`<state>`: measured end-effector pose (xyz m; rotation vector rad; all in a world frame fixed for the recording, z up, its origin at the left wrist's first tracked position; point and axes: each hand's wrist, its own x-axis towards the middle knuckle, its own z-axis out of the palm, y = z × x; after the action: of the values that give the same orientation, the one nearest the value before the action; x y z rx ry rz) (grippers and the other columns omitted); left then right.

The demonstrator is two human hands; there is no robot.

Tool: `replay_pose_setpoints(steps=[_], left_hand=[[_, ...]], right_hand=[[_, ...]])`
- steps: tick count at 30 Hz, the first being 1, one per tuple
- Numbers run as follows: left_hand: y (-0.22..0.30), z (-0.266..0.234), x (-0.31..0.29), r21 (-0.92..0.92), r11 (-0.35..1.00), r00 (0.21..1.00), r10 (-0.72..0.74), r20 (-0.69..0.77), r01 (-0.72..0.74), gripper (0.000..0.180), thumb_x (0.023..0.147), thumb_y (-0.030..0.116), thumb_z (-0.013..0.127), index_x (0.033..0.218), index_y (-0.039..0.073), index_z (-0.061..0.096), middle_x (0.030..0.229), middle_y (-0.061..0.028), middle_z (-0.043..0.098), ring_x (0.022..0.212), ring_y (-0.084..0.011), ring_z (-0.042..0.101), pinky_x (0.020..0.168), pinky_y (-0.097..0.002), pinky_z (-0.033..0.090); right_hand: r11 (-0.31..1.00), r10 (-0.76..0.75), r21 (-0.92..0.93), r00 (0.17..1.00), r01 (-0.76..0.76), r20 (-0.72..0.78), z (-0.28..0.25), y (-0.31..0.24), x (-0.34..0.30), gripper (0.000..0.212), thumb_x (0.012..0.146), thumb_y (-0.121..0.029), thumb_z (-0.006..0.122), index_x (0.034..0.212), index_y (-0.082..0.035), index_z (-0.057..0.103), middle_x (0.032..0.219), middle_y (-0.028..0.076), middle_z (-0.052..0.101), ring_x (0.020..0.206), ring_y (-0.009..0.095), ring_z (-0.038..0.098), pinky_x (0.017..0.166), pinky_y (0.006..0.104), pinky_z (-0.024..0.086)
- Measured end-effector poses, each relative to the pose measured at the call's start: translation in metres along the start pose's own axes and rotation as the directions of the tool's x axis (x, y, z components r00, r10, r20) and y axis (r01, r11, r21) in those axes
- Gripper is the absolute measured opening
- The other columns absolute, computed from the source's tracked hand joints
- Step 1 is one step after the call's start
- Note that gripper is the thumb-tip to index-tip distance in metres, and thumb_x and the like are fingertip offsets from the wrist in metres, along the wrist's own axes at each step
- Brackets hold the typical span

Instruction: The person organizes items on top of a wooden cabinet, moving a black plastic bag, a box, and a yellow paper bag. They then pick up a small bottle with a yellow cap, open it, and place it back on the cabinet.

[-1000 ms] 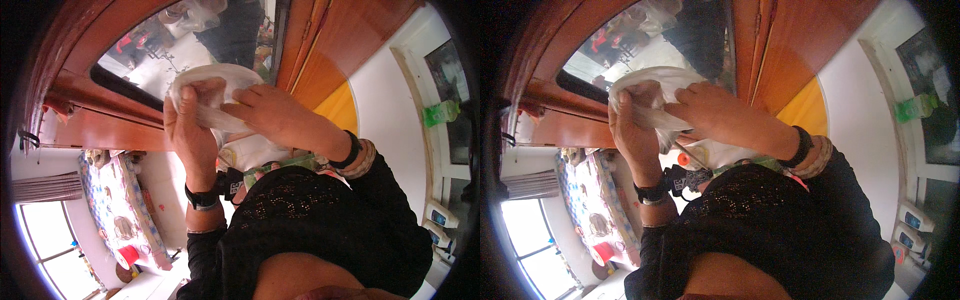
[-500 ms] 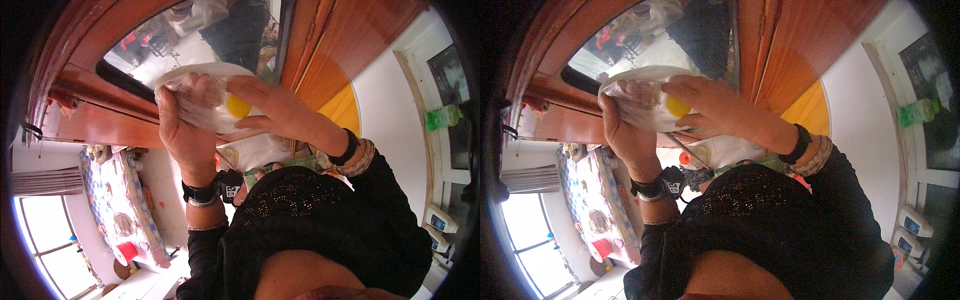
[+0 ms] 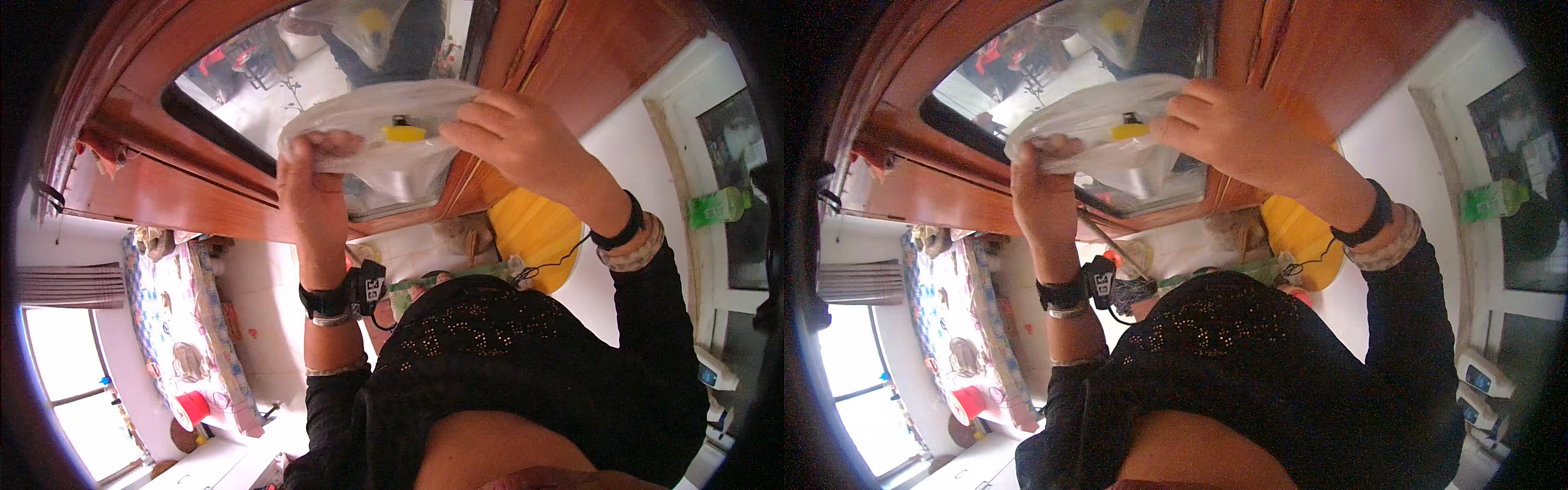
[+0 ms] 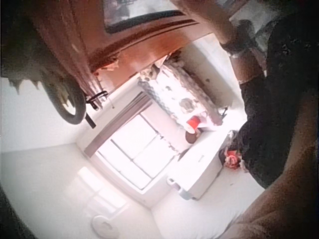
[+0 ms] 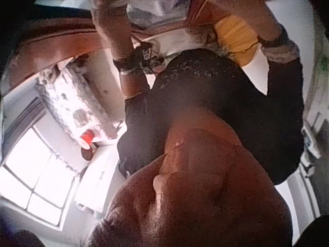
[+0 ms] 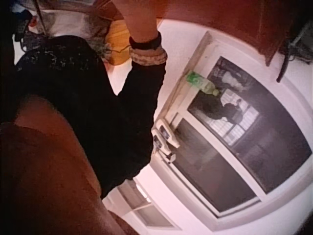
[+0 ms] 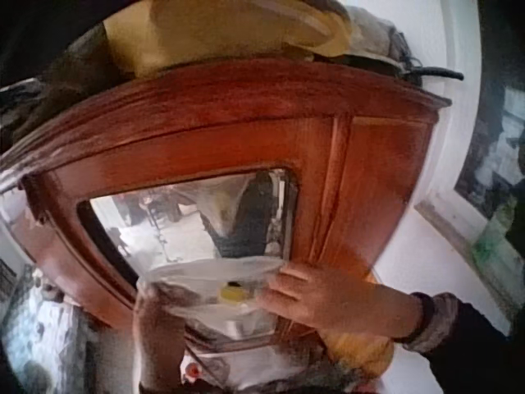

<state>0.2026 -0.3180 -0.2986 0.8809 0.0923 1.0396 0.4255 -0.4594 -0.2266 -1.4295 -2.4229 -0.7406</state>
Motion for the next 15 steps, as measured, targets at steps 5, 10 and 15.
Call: replay_pose_setpoints(steps=[5, 10, 15], left_hand=[[-0.016, 0.023, -0.005, 0.378, 0.917, 0.980, -0.059, -0.189, 0.128, 0.025, 0.096, 0.019, 0.055, 0.110, 0.000, 0.061, 0.100, -0.0073, 0.068, 0.092, -0.0153, 0.060, 0.089, -0.0295, 0.045], [-0.024, 0.047, -0.001, 0.443, 0.870, 0.975, -0.208, -0.072, 0.219, 0.034, 0.096, 0.018, 0.056, 0.126, 0.002, 0.057, 0.110, -0.0022, 0.063, 0.101, -0.0092, 0.055, 0.087, -0.0244, 0.044], [-0.030, 0.062, 0.006, 0.264, 0.916, 0.944, -0.326, 0.049, 0.302, 0.037, 0.097, 0.018, 0.054, 0.132, 0.004, 0.053, 0.113, -0.0008, 0.061, 0.102, -0.0084, 0.054, 0.089, -0.0242, 0.043]], right_hand=[[0.989, 0.095, 0.123, 0.988, -0.079, -0.126, -0.007, 0.000, 0.011, 0.039, 0.076, -0.005, 0.068, 0.115, -0.007, 0.062, 0.100, 0.007, 0.064, 0.093, 0.022, 0.062, 0.082, 0.0333, 0.054], [0.952, 0.214, 0.246, 0.971, -0.183, -0.107, -0.002, -0.001, 0.018, 0.045, 0.080, -0.002, 0.065, 0.123, -0.012, 0.059, 0.103, 0.009, 0.065, 0.094, 0.024, 0.063, 0.083, 0.0343, 0.054], [0.811, 0.396, 0.473, 0.918, -0.343, -0.014, 0.007, 0.002, 0.024, 0.045, 0.086, -0.001, 0.062, 0.128, -0.018, 0.057, 0.110, 0.009, 0.064, 0.100, 0.025, 0.063, 0.085, 0.0332, 0.053]])
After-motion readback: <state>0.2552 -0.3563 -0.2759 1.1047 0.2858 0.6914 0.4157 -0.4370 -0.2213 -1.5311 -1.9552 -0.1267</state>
